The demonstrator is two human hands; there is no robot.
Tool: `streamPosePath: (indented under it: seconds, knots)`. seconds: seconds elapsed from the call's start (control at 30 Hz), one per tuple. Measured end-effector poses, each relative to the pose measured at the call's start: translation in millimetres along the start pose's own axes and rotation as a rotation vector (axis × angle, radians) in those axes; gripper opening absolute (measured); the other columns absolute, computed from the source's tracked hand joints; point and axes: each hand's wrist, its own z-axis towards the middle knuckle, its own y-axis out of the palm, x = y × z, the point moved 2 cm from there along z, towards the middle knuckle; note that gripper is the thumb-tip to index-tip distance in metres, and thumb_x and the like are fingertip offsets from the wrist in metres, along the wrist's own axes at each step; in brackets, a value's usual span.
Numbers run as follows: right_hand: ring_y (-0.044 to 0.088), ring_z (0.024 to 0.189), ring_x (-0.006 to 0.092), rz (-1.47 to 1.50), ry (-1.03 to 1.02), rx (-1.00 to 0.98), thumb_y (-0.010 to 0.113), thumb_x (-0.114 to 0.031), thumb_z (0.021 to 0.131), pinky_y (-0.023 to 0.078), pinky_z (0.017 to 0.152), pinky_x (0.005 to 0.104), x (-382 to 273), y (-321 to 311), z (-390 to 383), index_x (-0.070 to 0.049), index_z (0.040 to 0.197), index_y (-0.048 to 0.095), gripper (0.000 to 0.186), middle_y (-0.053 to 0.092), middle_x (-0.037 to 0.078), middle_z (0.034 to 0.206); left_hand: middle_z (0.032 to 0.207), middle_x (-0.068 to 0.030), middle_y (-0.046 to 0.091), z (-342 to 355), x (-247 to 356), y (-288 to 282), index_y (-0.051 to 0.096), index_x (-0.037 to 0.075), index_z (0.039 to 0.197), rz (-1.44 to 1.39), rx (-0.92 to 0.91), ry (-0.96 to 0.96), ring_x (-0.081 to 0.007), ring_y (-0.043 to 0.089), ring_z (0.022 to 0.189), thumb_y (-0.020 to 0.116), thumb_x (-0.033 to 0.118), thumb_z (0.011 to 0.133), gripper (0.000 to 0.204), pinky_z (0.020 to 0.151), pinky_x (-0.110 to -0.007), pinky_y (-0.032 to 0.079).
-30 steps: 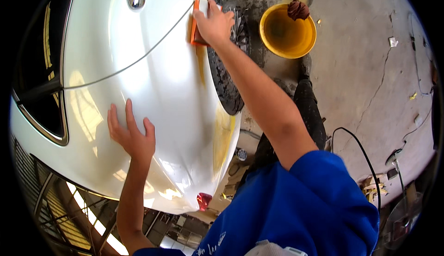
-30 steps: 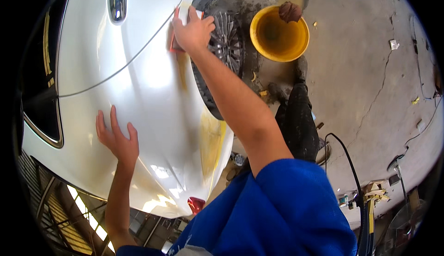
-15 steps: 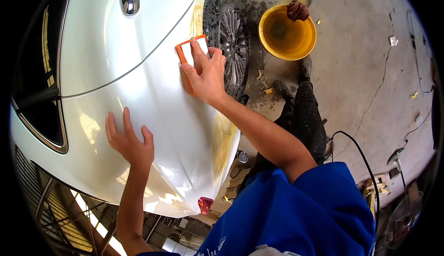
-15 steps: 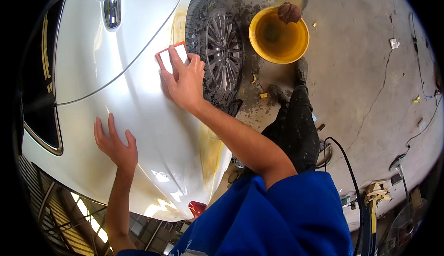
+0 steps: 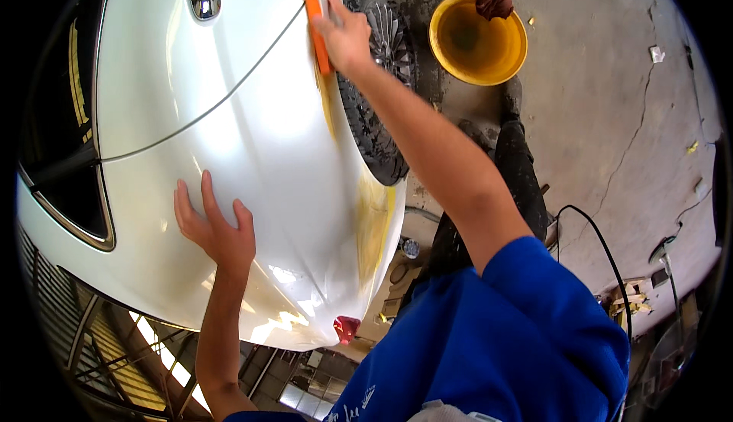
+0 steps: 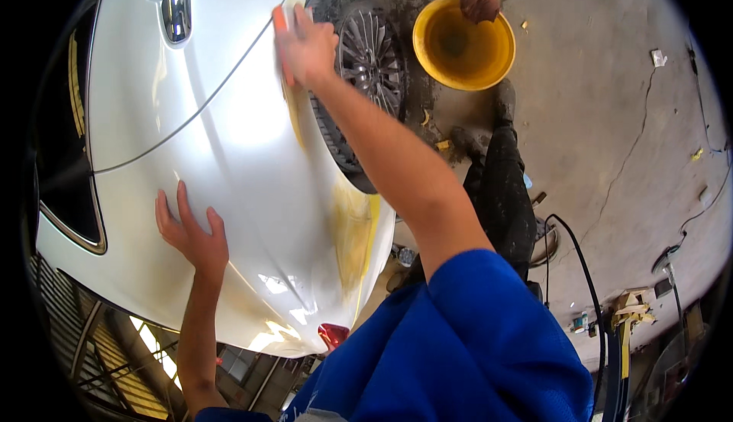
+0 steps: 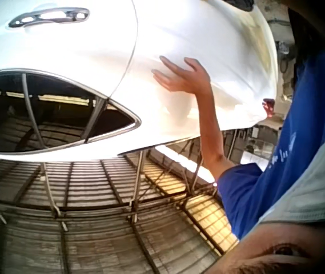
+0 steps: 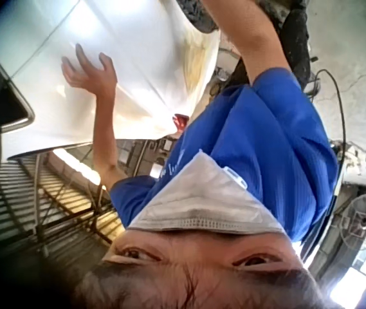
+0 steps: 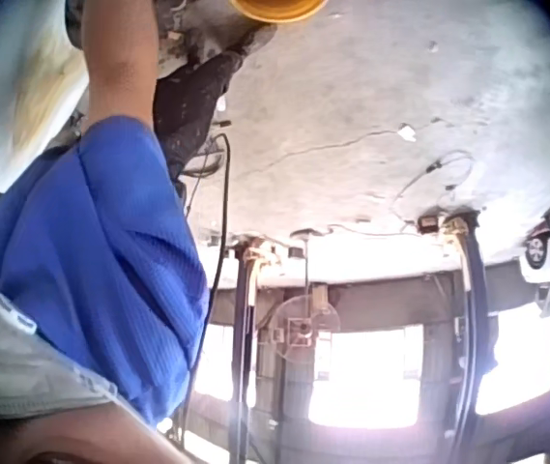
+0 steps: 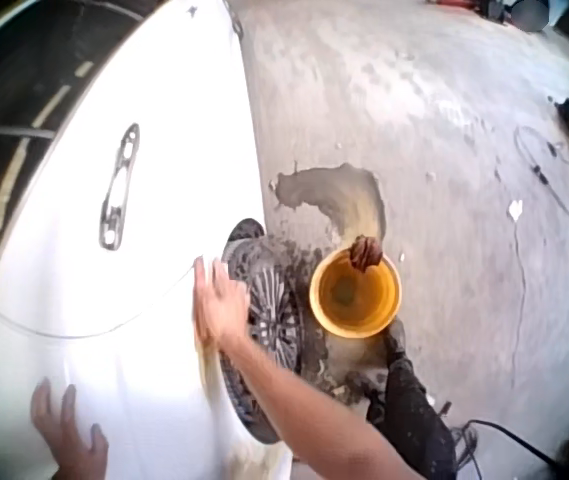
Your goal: The person sands the rear quarter panel of a white car using a sanding block and a cloth. They repeatedly dip the sanding block into a yellow bucket of water and wipe the panel while working around the taillight and wheel arch.
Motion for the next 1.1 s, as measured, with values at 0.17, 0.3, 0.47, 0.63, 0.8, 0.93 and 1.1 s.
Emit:
streamPosePath:
  seconds: [0.17,0.3,0.47,0.63,0.8,0.93,1.1]
  knots:
    - [0.051,0.125,0.0486,-0.219,0.011,-0.009,0.066,-0.042,0.091,0.046,0.107,0.0550,-1.6,13.9,-46.9,-0.014,0.158,0.046,0.075,0.051,0.033,0.136,0.161,-0.0254,0.030,-12.3,-5.3,-4.6,0.042,0.013,0.157,0.026,-0.016,-0.018,-0.0447,0.030,0.148,0.068,0.010,0.088,0.073,0.117,-0.059,0.026]
    - [0.063,0.125,0.0315,-0.091,-0.007,-0.014,0.061,-0.036,0.101,0.053,0.105,0.0421,3.0,0.9,-1.0,-0.013,0.162,0.040,0.068,0.062,0.024,0.139,0.161,-0.0255,0.030,-0.4,-1.1,0.7,0.042,0.013,0.157,-0.008,0.011,0.002,-0.0449,0.030,0.148,0.068,0.010,0.088,0.073,0.117,-0.059,0.026]
    - [0.042,0.136,0.0389,-0.220,0.131,-0.119,0.061,-0.041,0.100,0.034,0.120,0.0496,-18.4,9.2,-51.2,-0.020,0.163,0.038,0.071,0.045,0.023,0.140,0.161,-0.0255,0.030,-13.4,-5.7,-3.6,0.043,0.012,0.156,0.034,-0.021,-0.021,-0.0450,0.031,0.147,0.068,0.011,0.088,0.072,0.118,-0.059,0.026]
    - [0.066,0.122,0.0293,-0.123,0.090,0.102,0.067,-0.038,0.093,0.057,0.100,0.0398,-23.2,-4.1,3.7,-0.014,0.157,0.048,0.071,0.055,0.030,0.143,0.161,-0.0254,0.031,2.6,-1.8,2.1,0.044,0.011,0.156,-0.017,0.013,0.002,-0.0450,0.031,0.147,0.067,0.012,0.089,0.071,0.118,-0.059,0.026]
    - [0.044,0.119,0.0453,-0.339,-0.178,0.005,0.063,-0.049,0.095,0.037,0.105,0.0532,-6.4,9.8,-135.9,-0.016,0.153,0.054,0.067,0.047,0.031,0.125,0.159,-0.0269,0.032,-11.3,-4.6,-3.4,0.045,0.012,0.156,0.040,-0.006,-0.018,-0.0479,0.033,0.145,0.069,0.013,0.086,0.074,0.115,-0.061,0.029]
    - [0.044,0.119,0.0431,-0.371,-0.226,0.089,0.067,-0.044,0.093,0.038,0.103,0.0534,-4.3,7.2,-107.2,-0.017,0.152,0.055,0.066,0.048,0.028,0.125,0.158,-0.0276,0.033,-5.6,-8.4,-4.2,0.046,0.013,0.155,0.000,0.019,0.008,-0.0491,0.034,0.144,0.070,0.014,0.085,0.074,0.113,-0.062,0.031]
    - [0.046,0.115,0.0404,-0.352,-0.185,0.047,0.066,-0.040,0.093,0.039,0.101,0.0518,1.4,-0.9,-107.5,-0.011,0.152,0.053,0.067,0.047,0.029,0.125,0.160,-0.0264,0.032,-7.7,-3.5,-0.2,0.045,0.011,0.155,0.001,-0.012,-0.011,-0.0459,0.032,0.146,0.068,0.011,0.086,0.073,0.117,-0.059,0.027]
